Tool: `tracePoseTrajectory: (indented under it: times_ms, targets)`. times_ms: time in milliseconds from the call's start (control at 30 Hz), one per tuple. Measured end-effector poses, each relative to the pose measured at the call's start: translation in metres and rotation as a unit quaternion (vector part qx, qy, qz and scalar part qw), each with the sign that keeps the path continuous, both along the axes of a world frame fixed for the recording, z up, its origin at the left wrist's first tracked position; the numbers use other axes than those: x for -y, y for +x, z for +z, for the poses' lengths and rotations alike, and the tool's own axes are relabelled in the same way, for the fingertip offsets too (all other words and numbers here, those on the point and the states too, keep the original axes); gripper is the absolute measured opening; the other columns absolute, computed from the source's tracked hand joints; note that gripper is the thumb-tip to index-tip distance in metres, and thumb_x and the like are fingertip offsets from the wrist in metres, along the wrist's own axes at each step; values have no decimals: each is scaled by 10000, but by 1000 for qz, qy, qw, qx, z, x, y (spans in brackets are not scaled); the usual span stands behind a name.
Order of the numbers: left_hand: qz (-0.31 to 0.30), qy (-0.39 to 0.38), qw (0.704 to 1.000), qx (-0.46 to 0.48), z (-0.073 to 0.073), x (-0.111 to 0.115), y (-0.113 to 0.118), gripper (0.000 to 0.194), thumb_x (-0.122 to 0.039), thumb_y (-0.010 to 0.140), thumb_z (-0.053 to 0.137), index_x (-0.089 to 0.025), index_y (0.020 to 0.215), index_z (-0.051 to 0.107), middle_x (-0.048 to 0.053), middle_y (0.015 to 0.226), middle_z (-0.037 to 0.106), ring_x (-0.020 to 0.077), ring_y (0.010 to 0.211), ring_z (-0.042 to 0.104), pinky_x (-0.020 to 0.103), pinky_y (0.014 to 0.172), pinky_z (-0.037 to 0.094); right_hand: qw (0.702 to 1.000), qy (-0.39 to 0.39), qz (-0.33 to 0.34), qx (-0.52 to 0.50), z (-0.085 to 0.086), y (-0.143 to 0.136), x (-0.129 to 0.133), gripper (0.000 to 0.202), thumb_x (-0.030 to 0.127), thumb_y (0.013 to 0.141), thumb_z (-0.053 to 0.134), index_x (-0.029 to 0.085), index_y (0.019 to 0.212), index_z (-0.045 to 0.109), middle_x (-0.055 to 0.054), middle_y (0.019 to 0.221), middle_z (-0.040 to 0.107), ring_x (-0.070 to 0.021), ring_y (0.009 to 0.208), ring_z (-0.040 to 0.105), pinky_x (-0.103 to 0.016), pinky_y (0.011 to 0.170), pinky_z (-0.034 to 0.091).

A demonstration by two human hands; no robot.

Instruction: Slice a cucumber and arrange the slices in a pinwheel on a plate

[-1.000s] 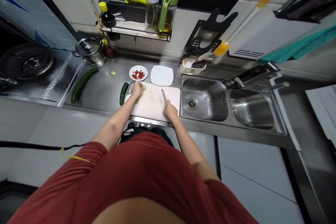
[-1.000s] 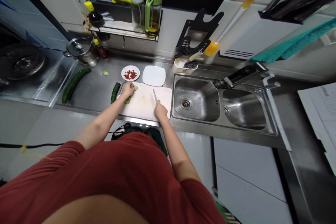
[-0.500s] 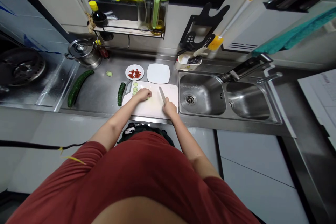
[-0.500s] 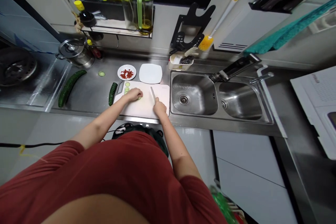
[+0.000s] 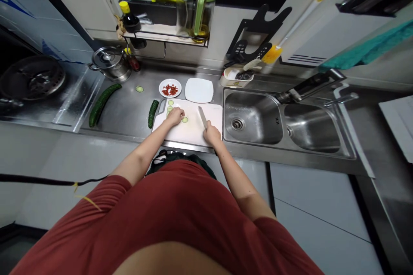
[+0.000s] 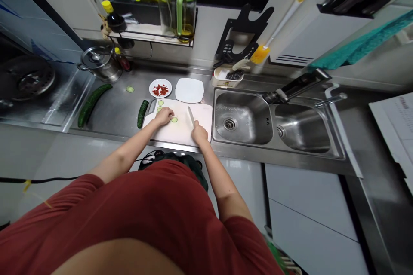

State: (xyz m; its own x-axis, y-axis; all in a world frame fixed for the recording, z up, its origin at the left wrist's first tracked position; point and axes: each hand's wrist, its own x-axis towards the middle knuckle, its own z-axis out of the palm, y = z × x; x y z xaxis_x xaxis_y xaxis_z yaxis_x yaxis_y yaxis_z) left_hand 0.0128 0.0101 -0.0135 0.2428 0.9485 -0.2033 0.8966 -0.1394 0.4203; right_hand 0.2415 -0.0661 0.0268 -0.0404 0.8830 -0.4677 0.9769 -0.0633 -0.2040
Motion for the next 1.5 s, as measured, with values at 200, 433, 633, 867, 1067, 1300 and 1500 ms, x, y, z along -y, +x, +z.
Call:
tracePoseTrajectory:
  times_ms: [200,433,633,867,1067,1300,1500]
  targets:
    - [21,3,1000,1,-6,-1,3,182,-199,776,631,-199,937,717,104,1055,626,255,1051,548,352,901,443,999,9,32,0,6,0,11,361,171,941,367,166,1302,385,-144,1050,650,-253,978,626,-314,795,440]
    - [56,4,998,15,-7,-2,4,208,-139,769,590,-187,910,735,95,1022,661,232,975,588,344,884,462,994,9,112,-2,11,-9,35,344,176,928,373,186,1270,406,-138,1055,661,-261,963,637,-324,798,446]
    - [80,-10,997,15,-7,-5,7,216,-126,748,599,-183,900,741,87,1034,670,219,961,591,329,887,463,989,4,149,5,13,-11,39,336,142,918,368,190,1246,425,-148,1061,659,-269,979,634,-341,802,452]
    - [92,-18,996,3,-5,-4,10,192,-140,753,618,-184,888,746,80,1030,680,216,973,602,295,886,469,987,2,159,19,10,-10,39,349,142,906,371,183,1249,422,-147,1046,662,-272,973,639,-340,786,461]
    - [100,-23,995,4,-2,-2,11,188,-141,754,627,-178,895,746,69,1021,693,200,974,605,268,885,466,985,3,169,22,8,-9,40,349,153,912,359,182,1255,417,-154,1042,662,-280,969,641,-350,776,465]
    - [101,-21,995,13,-2,-2,10,193,-133,754,623,-172,896,748,77,997,700,203,968,611,271,893,462,985,-11,172,30,8,-11,40,370,141,908,384,180,1276,396,-154,1062,656,-270,988,635,-346,802,458]
    - [109,-29,994,17,-8,-6,8,194,-127,737,642,-175,895,743,66,992,698,198,984,609,266,906,457,983,-19,183,30,3,-9,37,385,129,896,395,180,1278,396,-158,1060,657,-270,985,636,-342,793,464]
